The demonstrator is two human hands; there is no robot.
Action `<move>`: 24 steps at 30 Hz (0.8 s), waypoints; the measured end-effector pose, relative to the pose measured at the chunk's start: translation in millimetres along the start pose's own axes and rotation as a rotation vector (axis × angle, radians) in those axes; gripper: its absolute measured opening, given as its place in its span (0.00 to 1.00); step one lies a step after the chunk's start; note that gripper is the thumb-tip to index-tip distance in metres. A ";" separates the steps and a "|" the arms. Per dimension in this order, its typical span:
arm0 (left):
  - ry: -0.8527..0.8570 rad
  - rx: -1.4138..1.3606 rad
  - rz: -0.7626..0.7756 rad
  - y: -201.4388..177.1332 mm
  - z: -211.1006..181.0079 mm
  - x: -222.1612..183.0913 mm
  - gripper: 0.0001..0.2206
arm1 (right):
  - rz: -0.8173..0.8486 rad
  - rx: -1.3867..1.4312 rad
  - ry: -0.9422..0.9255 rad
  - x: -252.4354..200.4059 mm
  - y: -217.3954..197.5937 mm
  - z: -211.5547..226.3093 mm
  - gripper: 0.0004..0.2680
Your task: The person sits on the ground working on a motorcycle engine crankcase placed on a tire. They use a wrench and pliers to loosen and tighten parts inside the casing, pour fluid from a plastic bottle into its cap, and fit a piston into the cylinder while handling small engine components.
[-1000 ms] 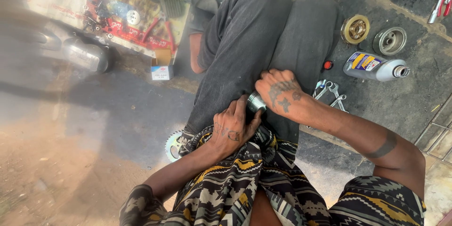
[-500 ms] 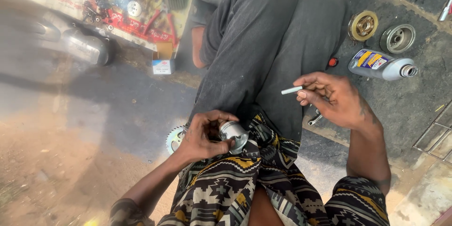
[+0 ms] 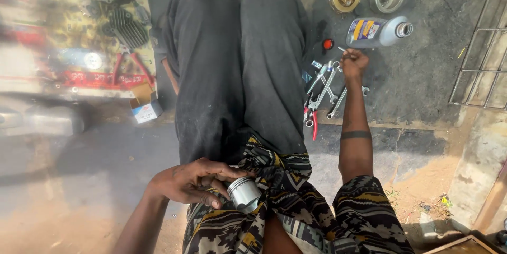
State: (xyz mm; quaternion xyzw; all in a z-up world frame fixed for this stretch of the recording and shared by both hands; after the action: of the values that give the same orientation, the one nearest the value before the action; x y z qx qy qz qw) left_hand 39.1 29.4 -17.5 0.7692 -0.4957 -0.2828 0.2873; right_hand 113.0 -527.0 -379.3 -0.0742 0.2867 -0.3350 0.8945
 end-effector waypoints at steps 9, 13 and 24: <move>-0.048 -0.252 -0.167 -20.7 25.8 0.8 0.16 | -0.066 -0.664 -0.489 11.4 38.0 18.4 0.06; 0.005 -0.314 -0.173 -18.7 25.2 6.8 0.20 | 0.007 -0.805 -0.486 -1.3 52.6 35.5 0.07; -0.028 -0.318 -0.324 -17.6 17.9 14.9 0.24 | 0.078 -1.034 -0.459 -0.6 70.0 38.6 0.10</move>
State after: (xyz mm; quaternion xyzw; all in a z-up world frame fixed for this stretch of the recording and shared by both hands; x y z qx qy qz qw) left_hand 41.9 18.8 -44.5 0.7799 -0.3189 -0.4104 0.3487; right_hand 173.3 -475.3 -369.8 -0.5628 0.2139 -0.0929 0.7930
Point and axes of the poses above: each hand's wrist, its own x-axis towards the middle knuckle, its own y-axis out of the palm, z = x × y, the point moved 5 cm from there along x, towards the middle knuckle, and after that the axes turned 5 degrees about -z, right-handed, at the moved point
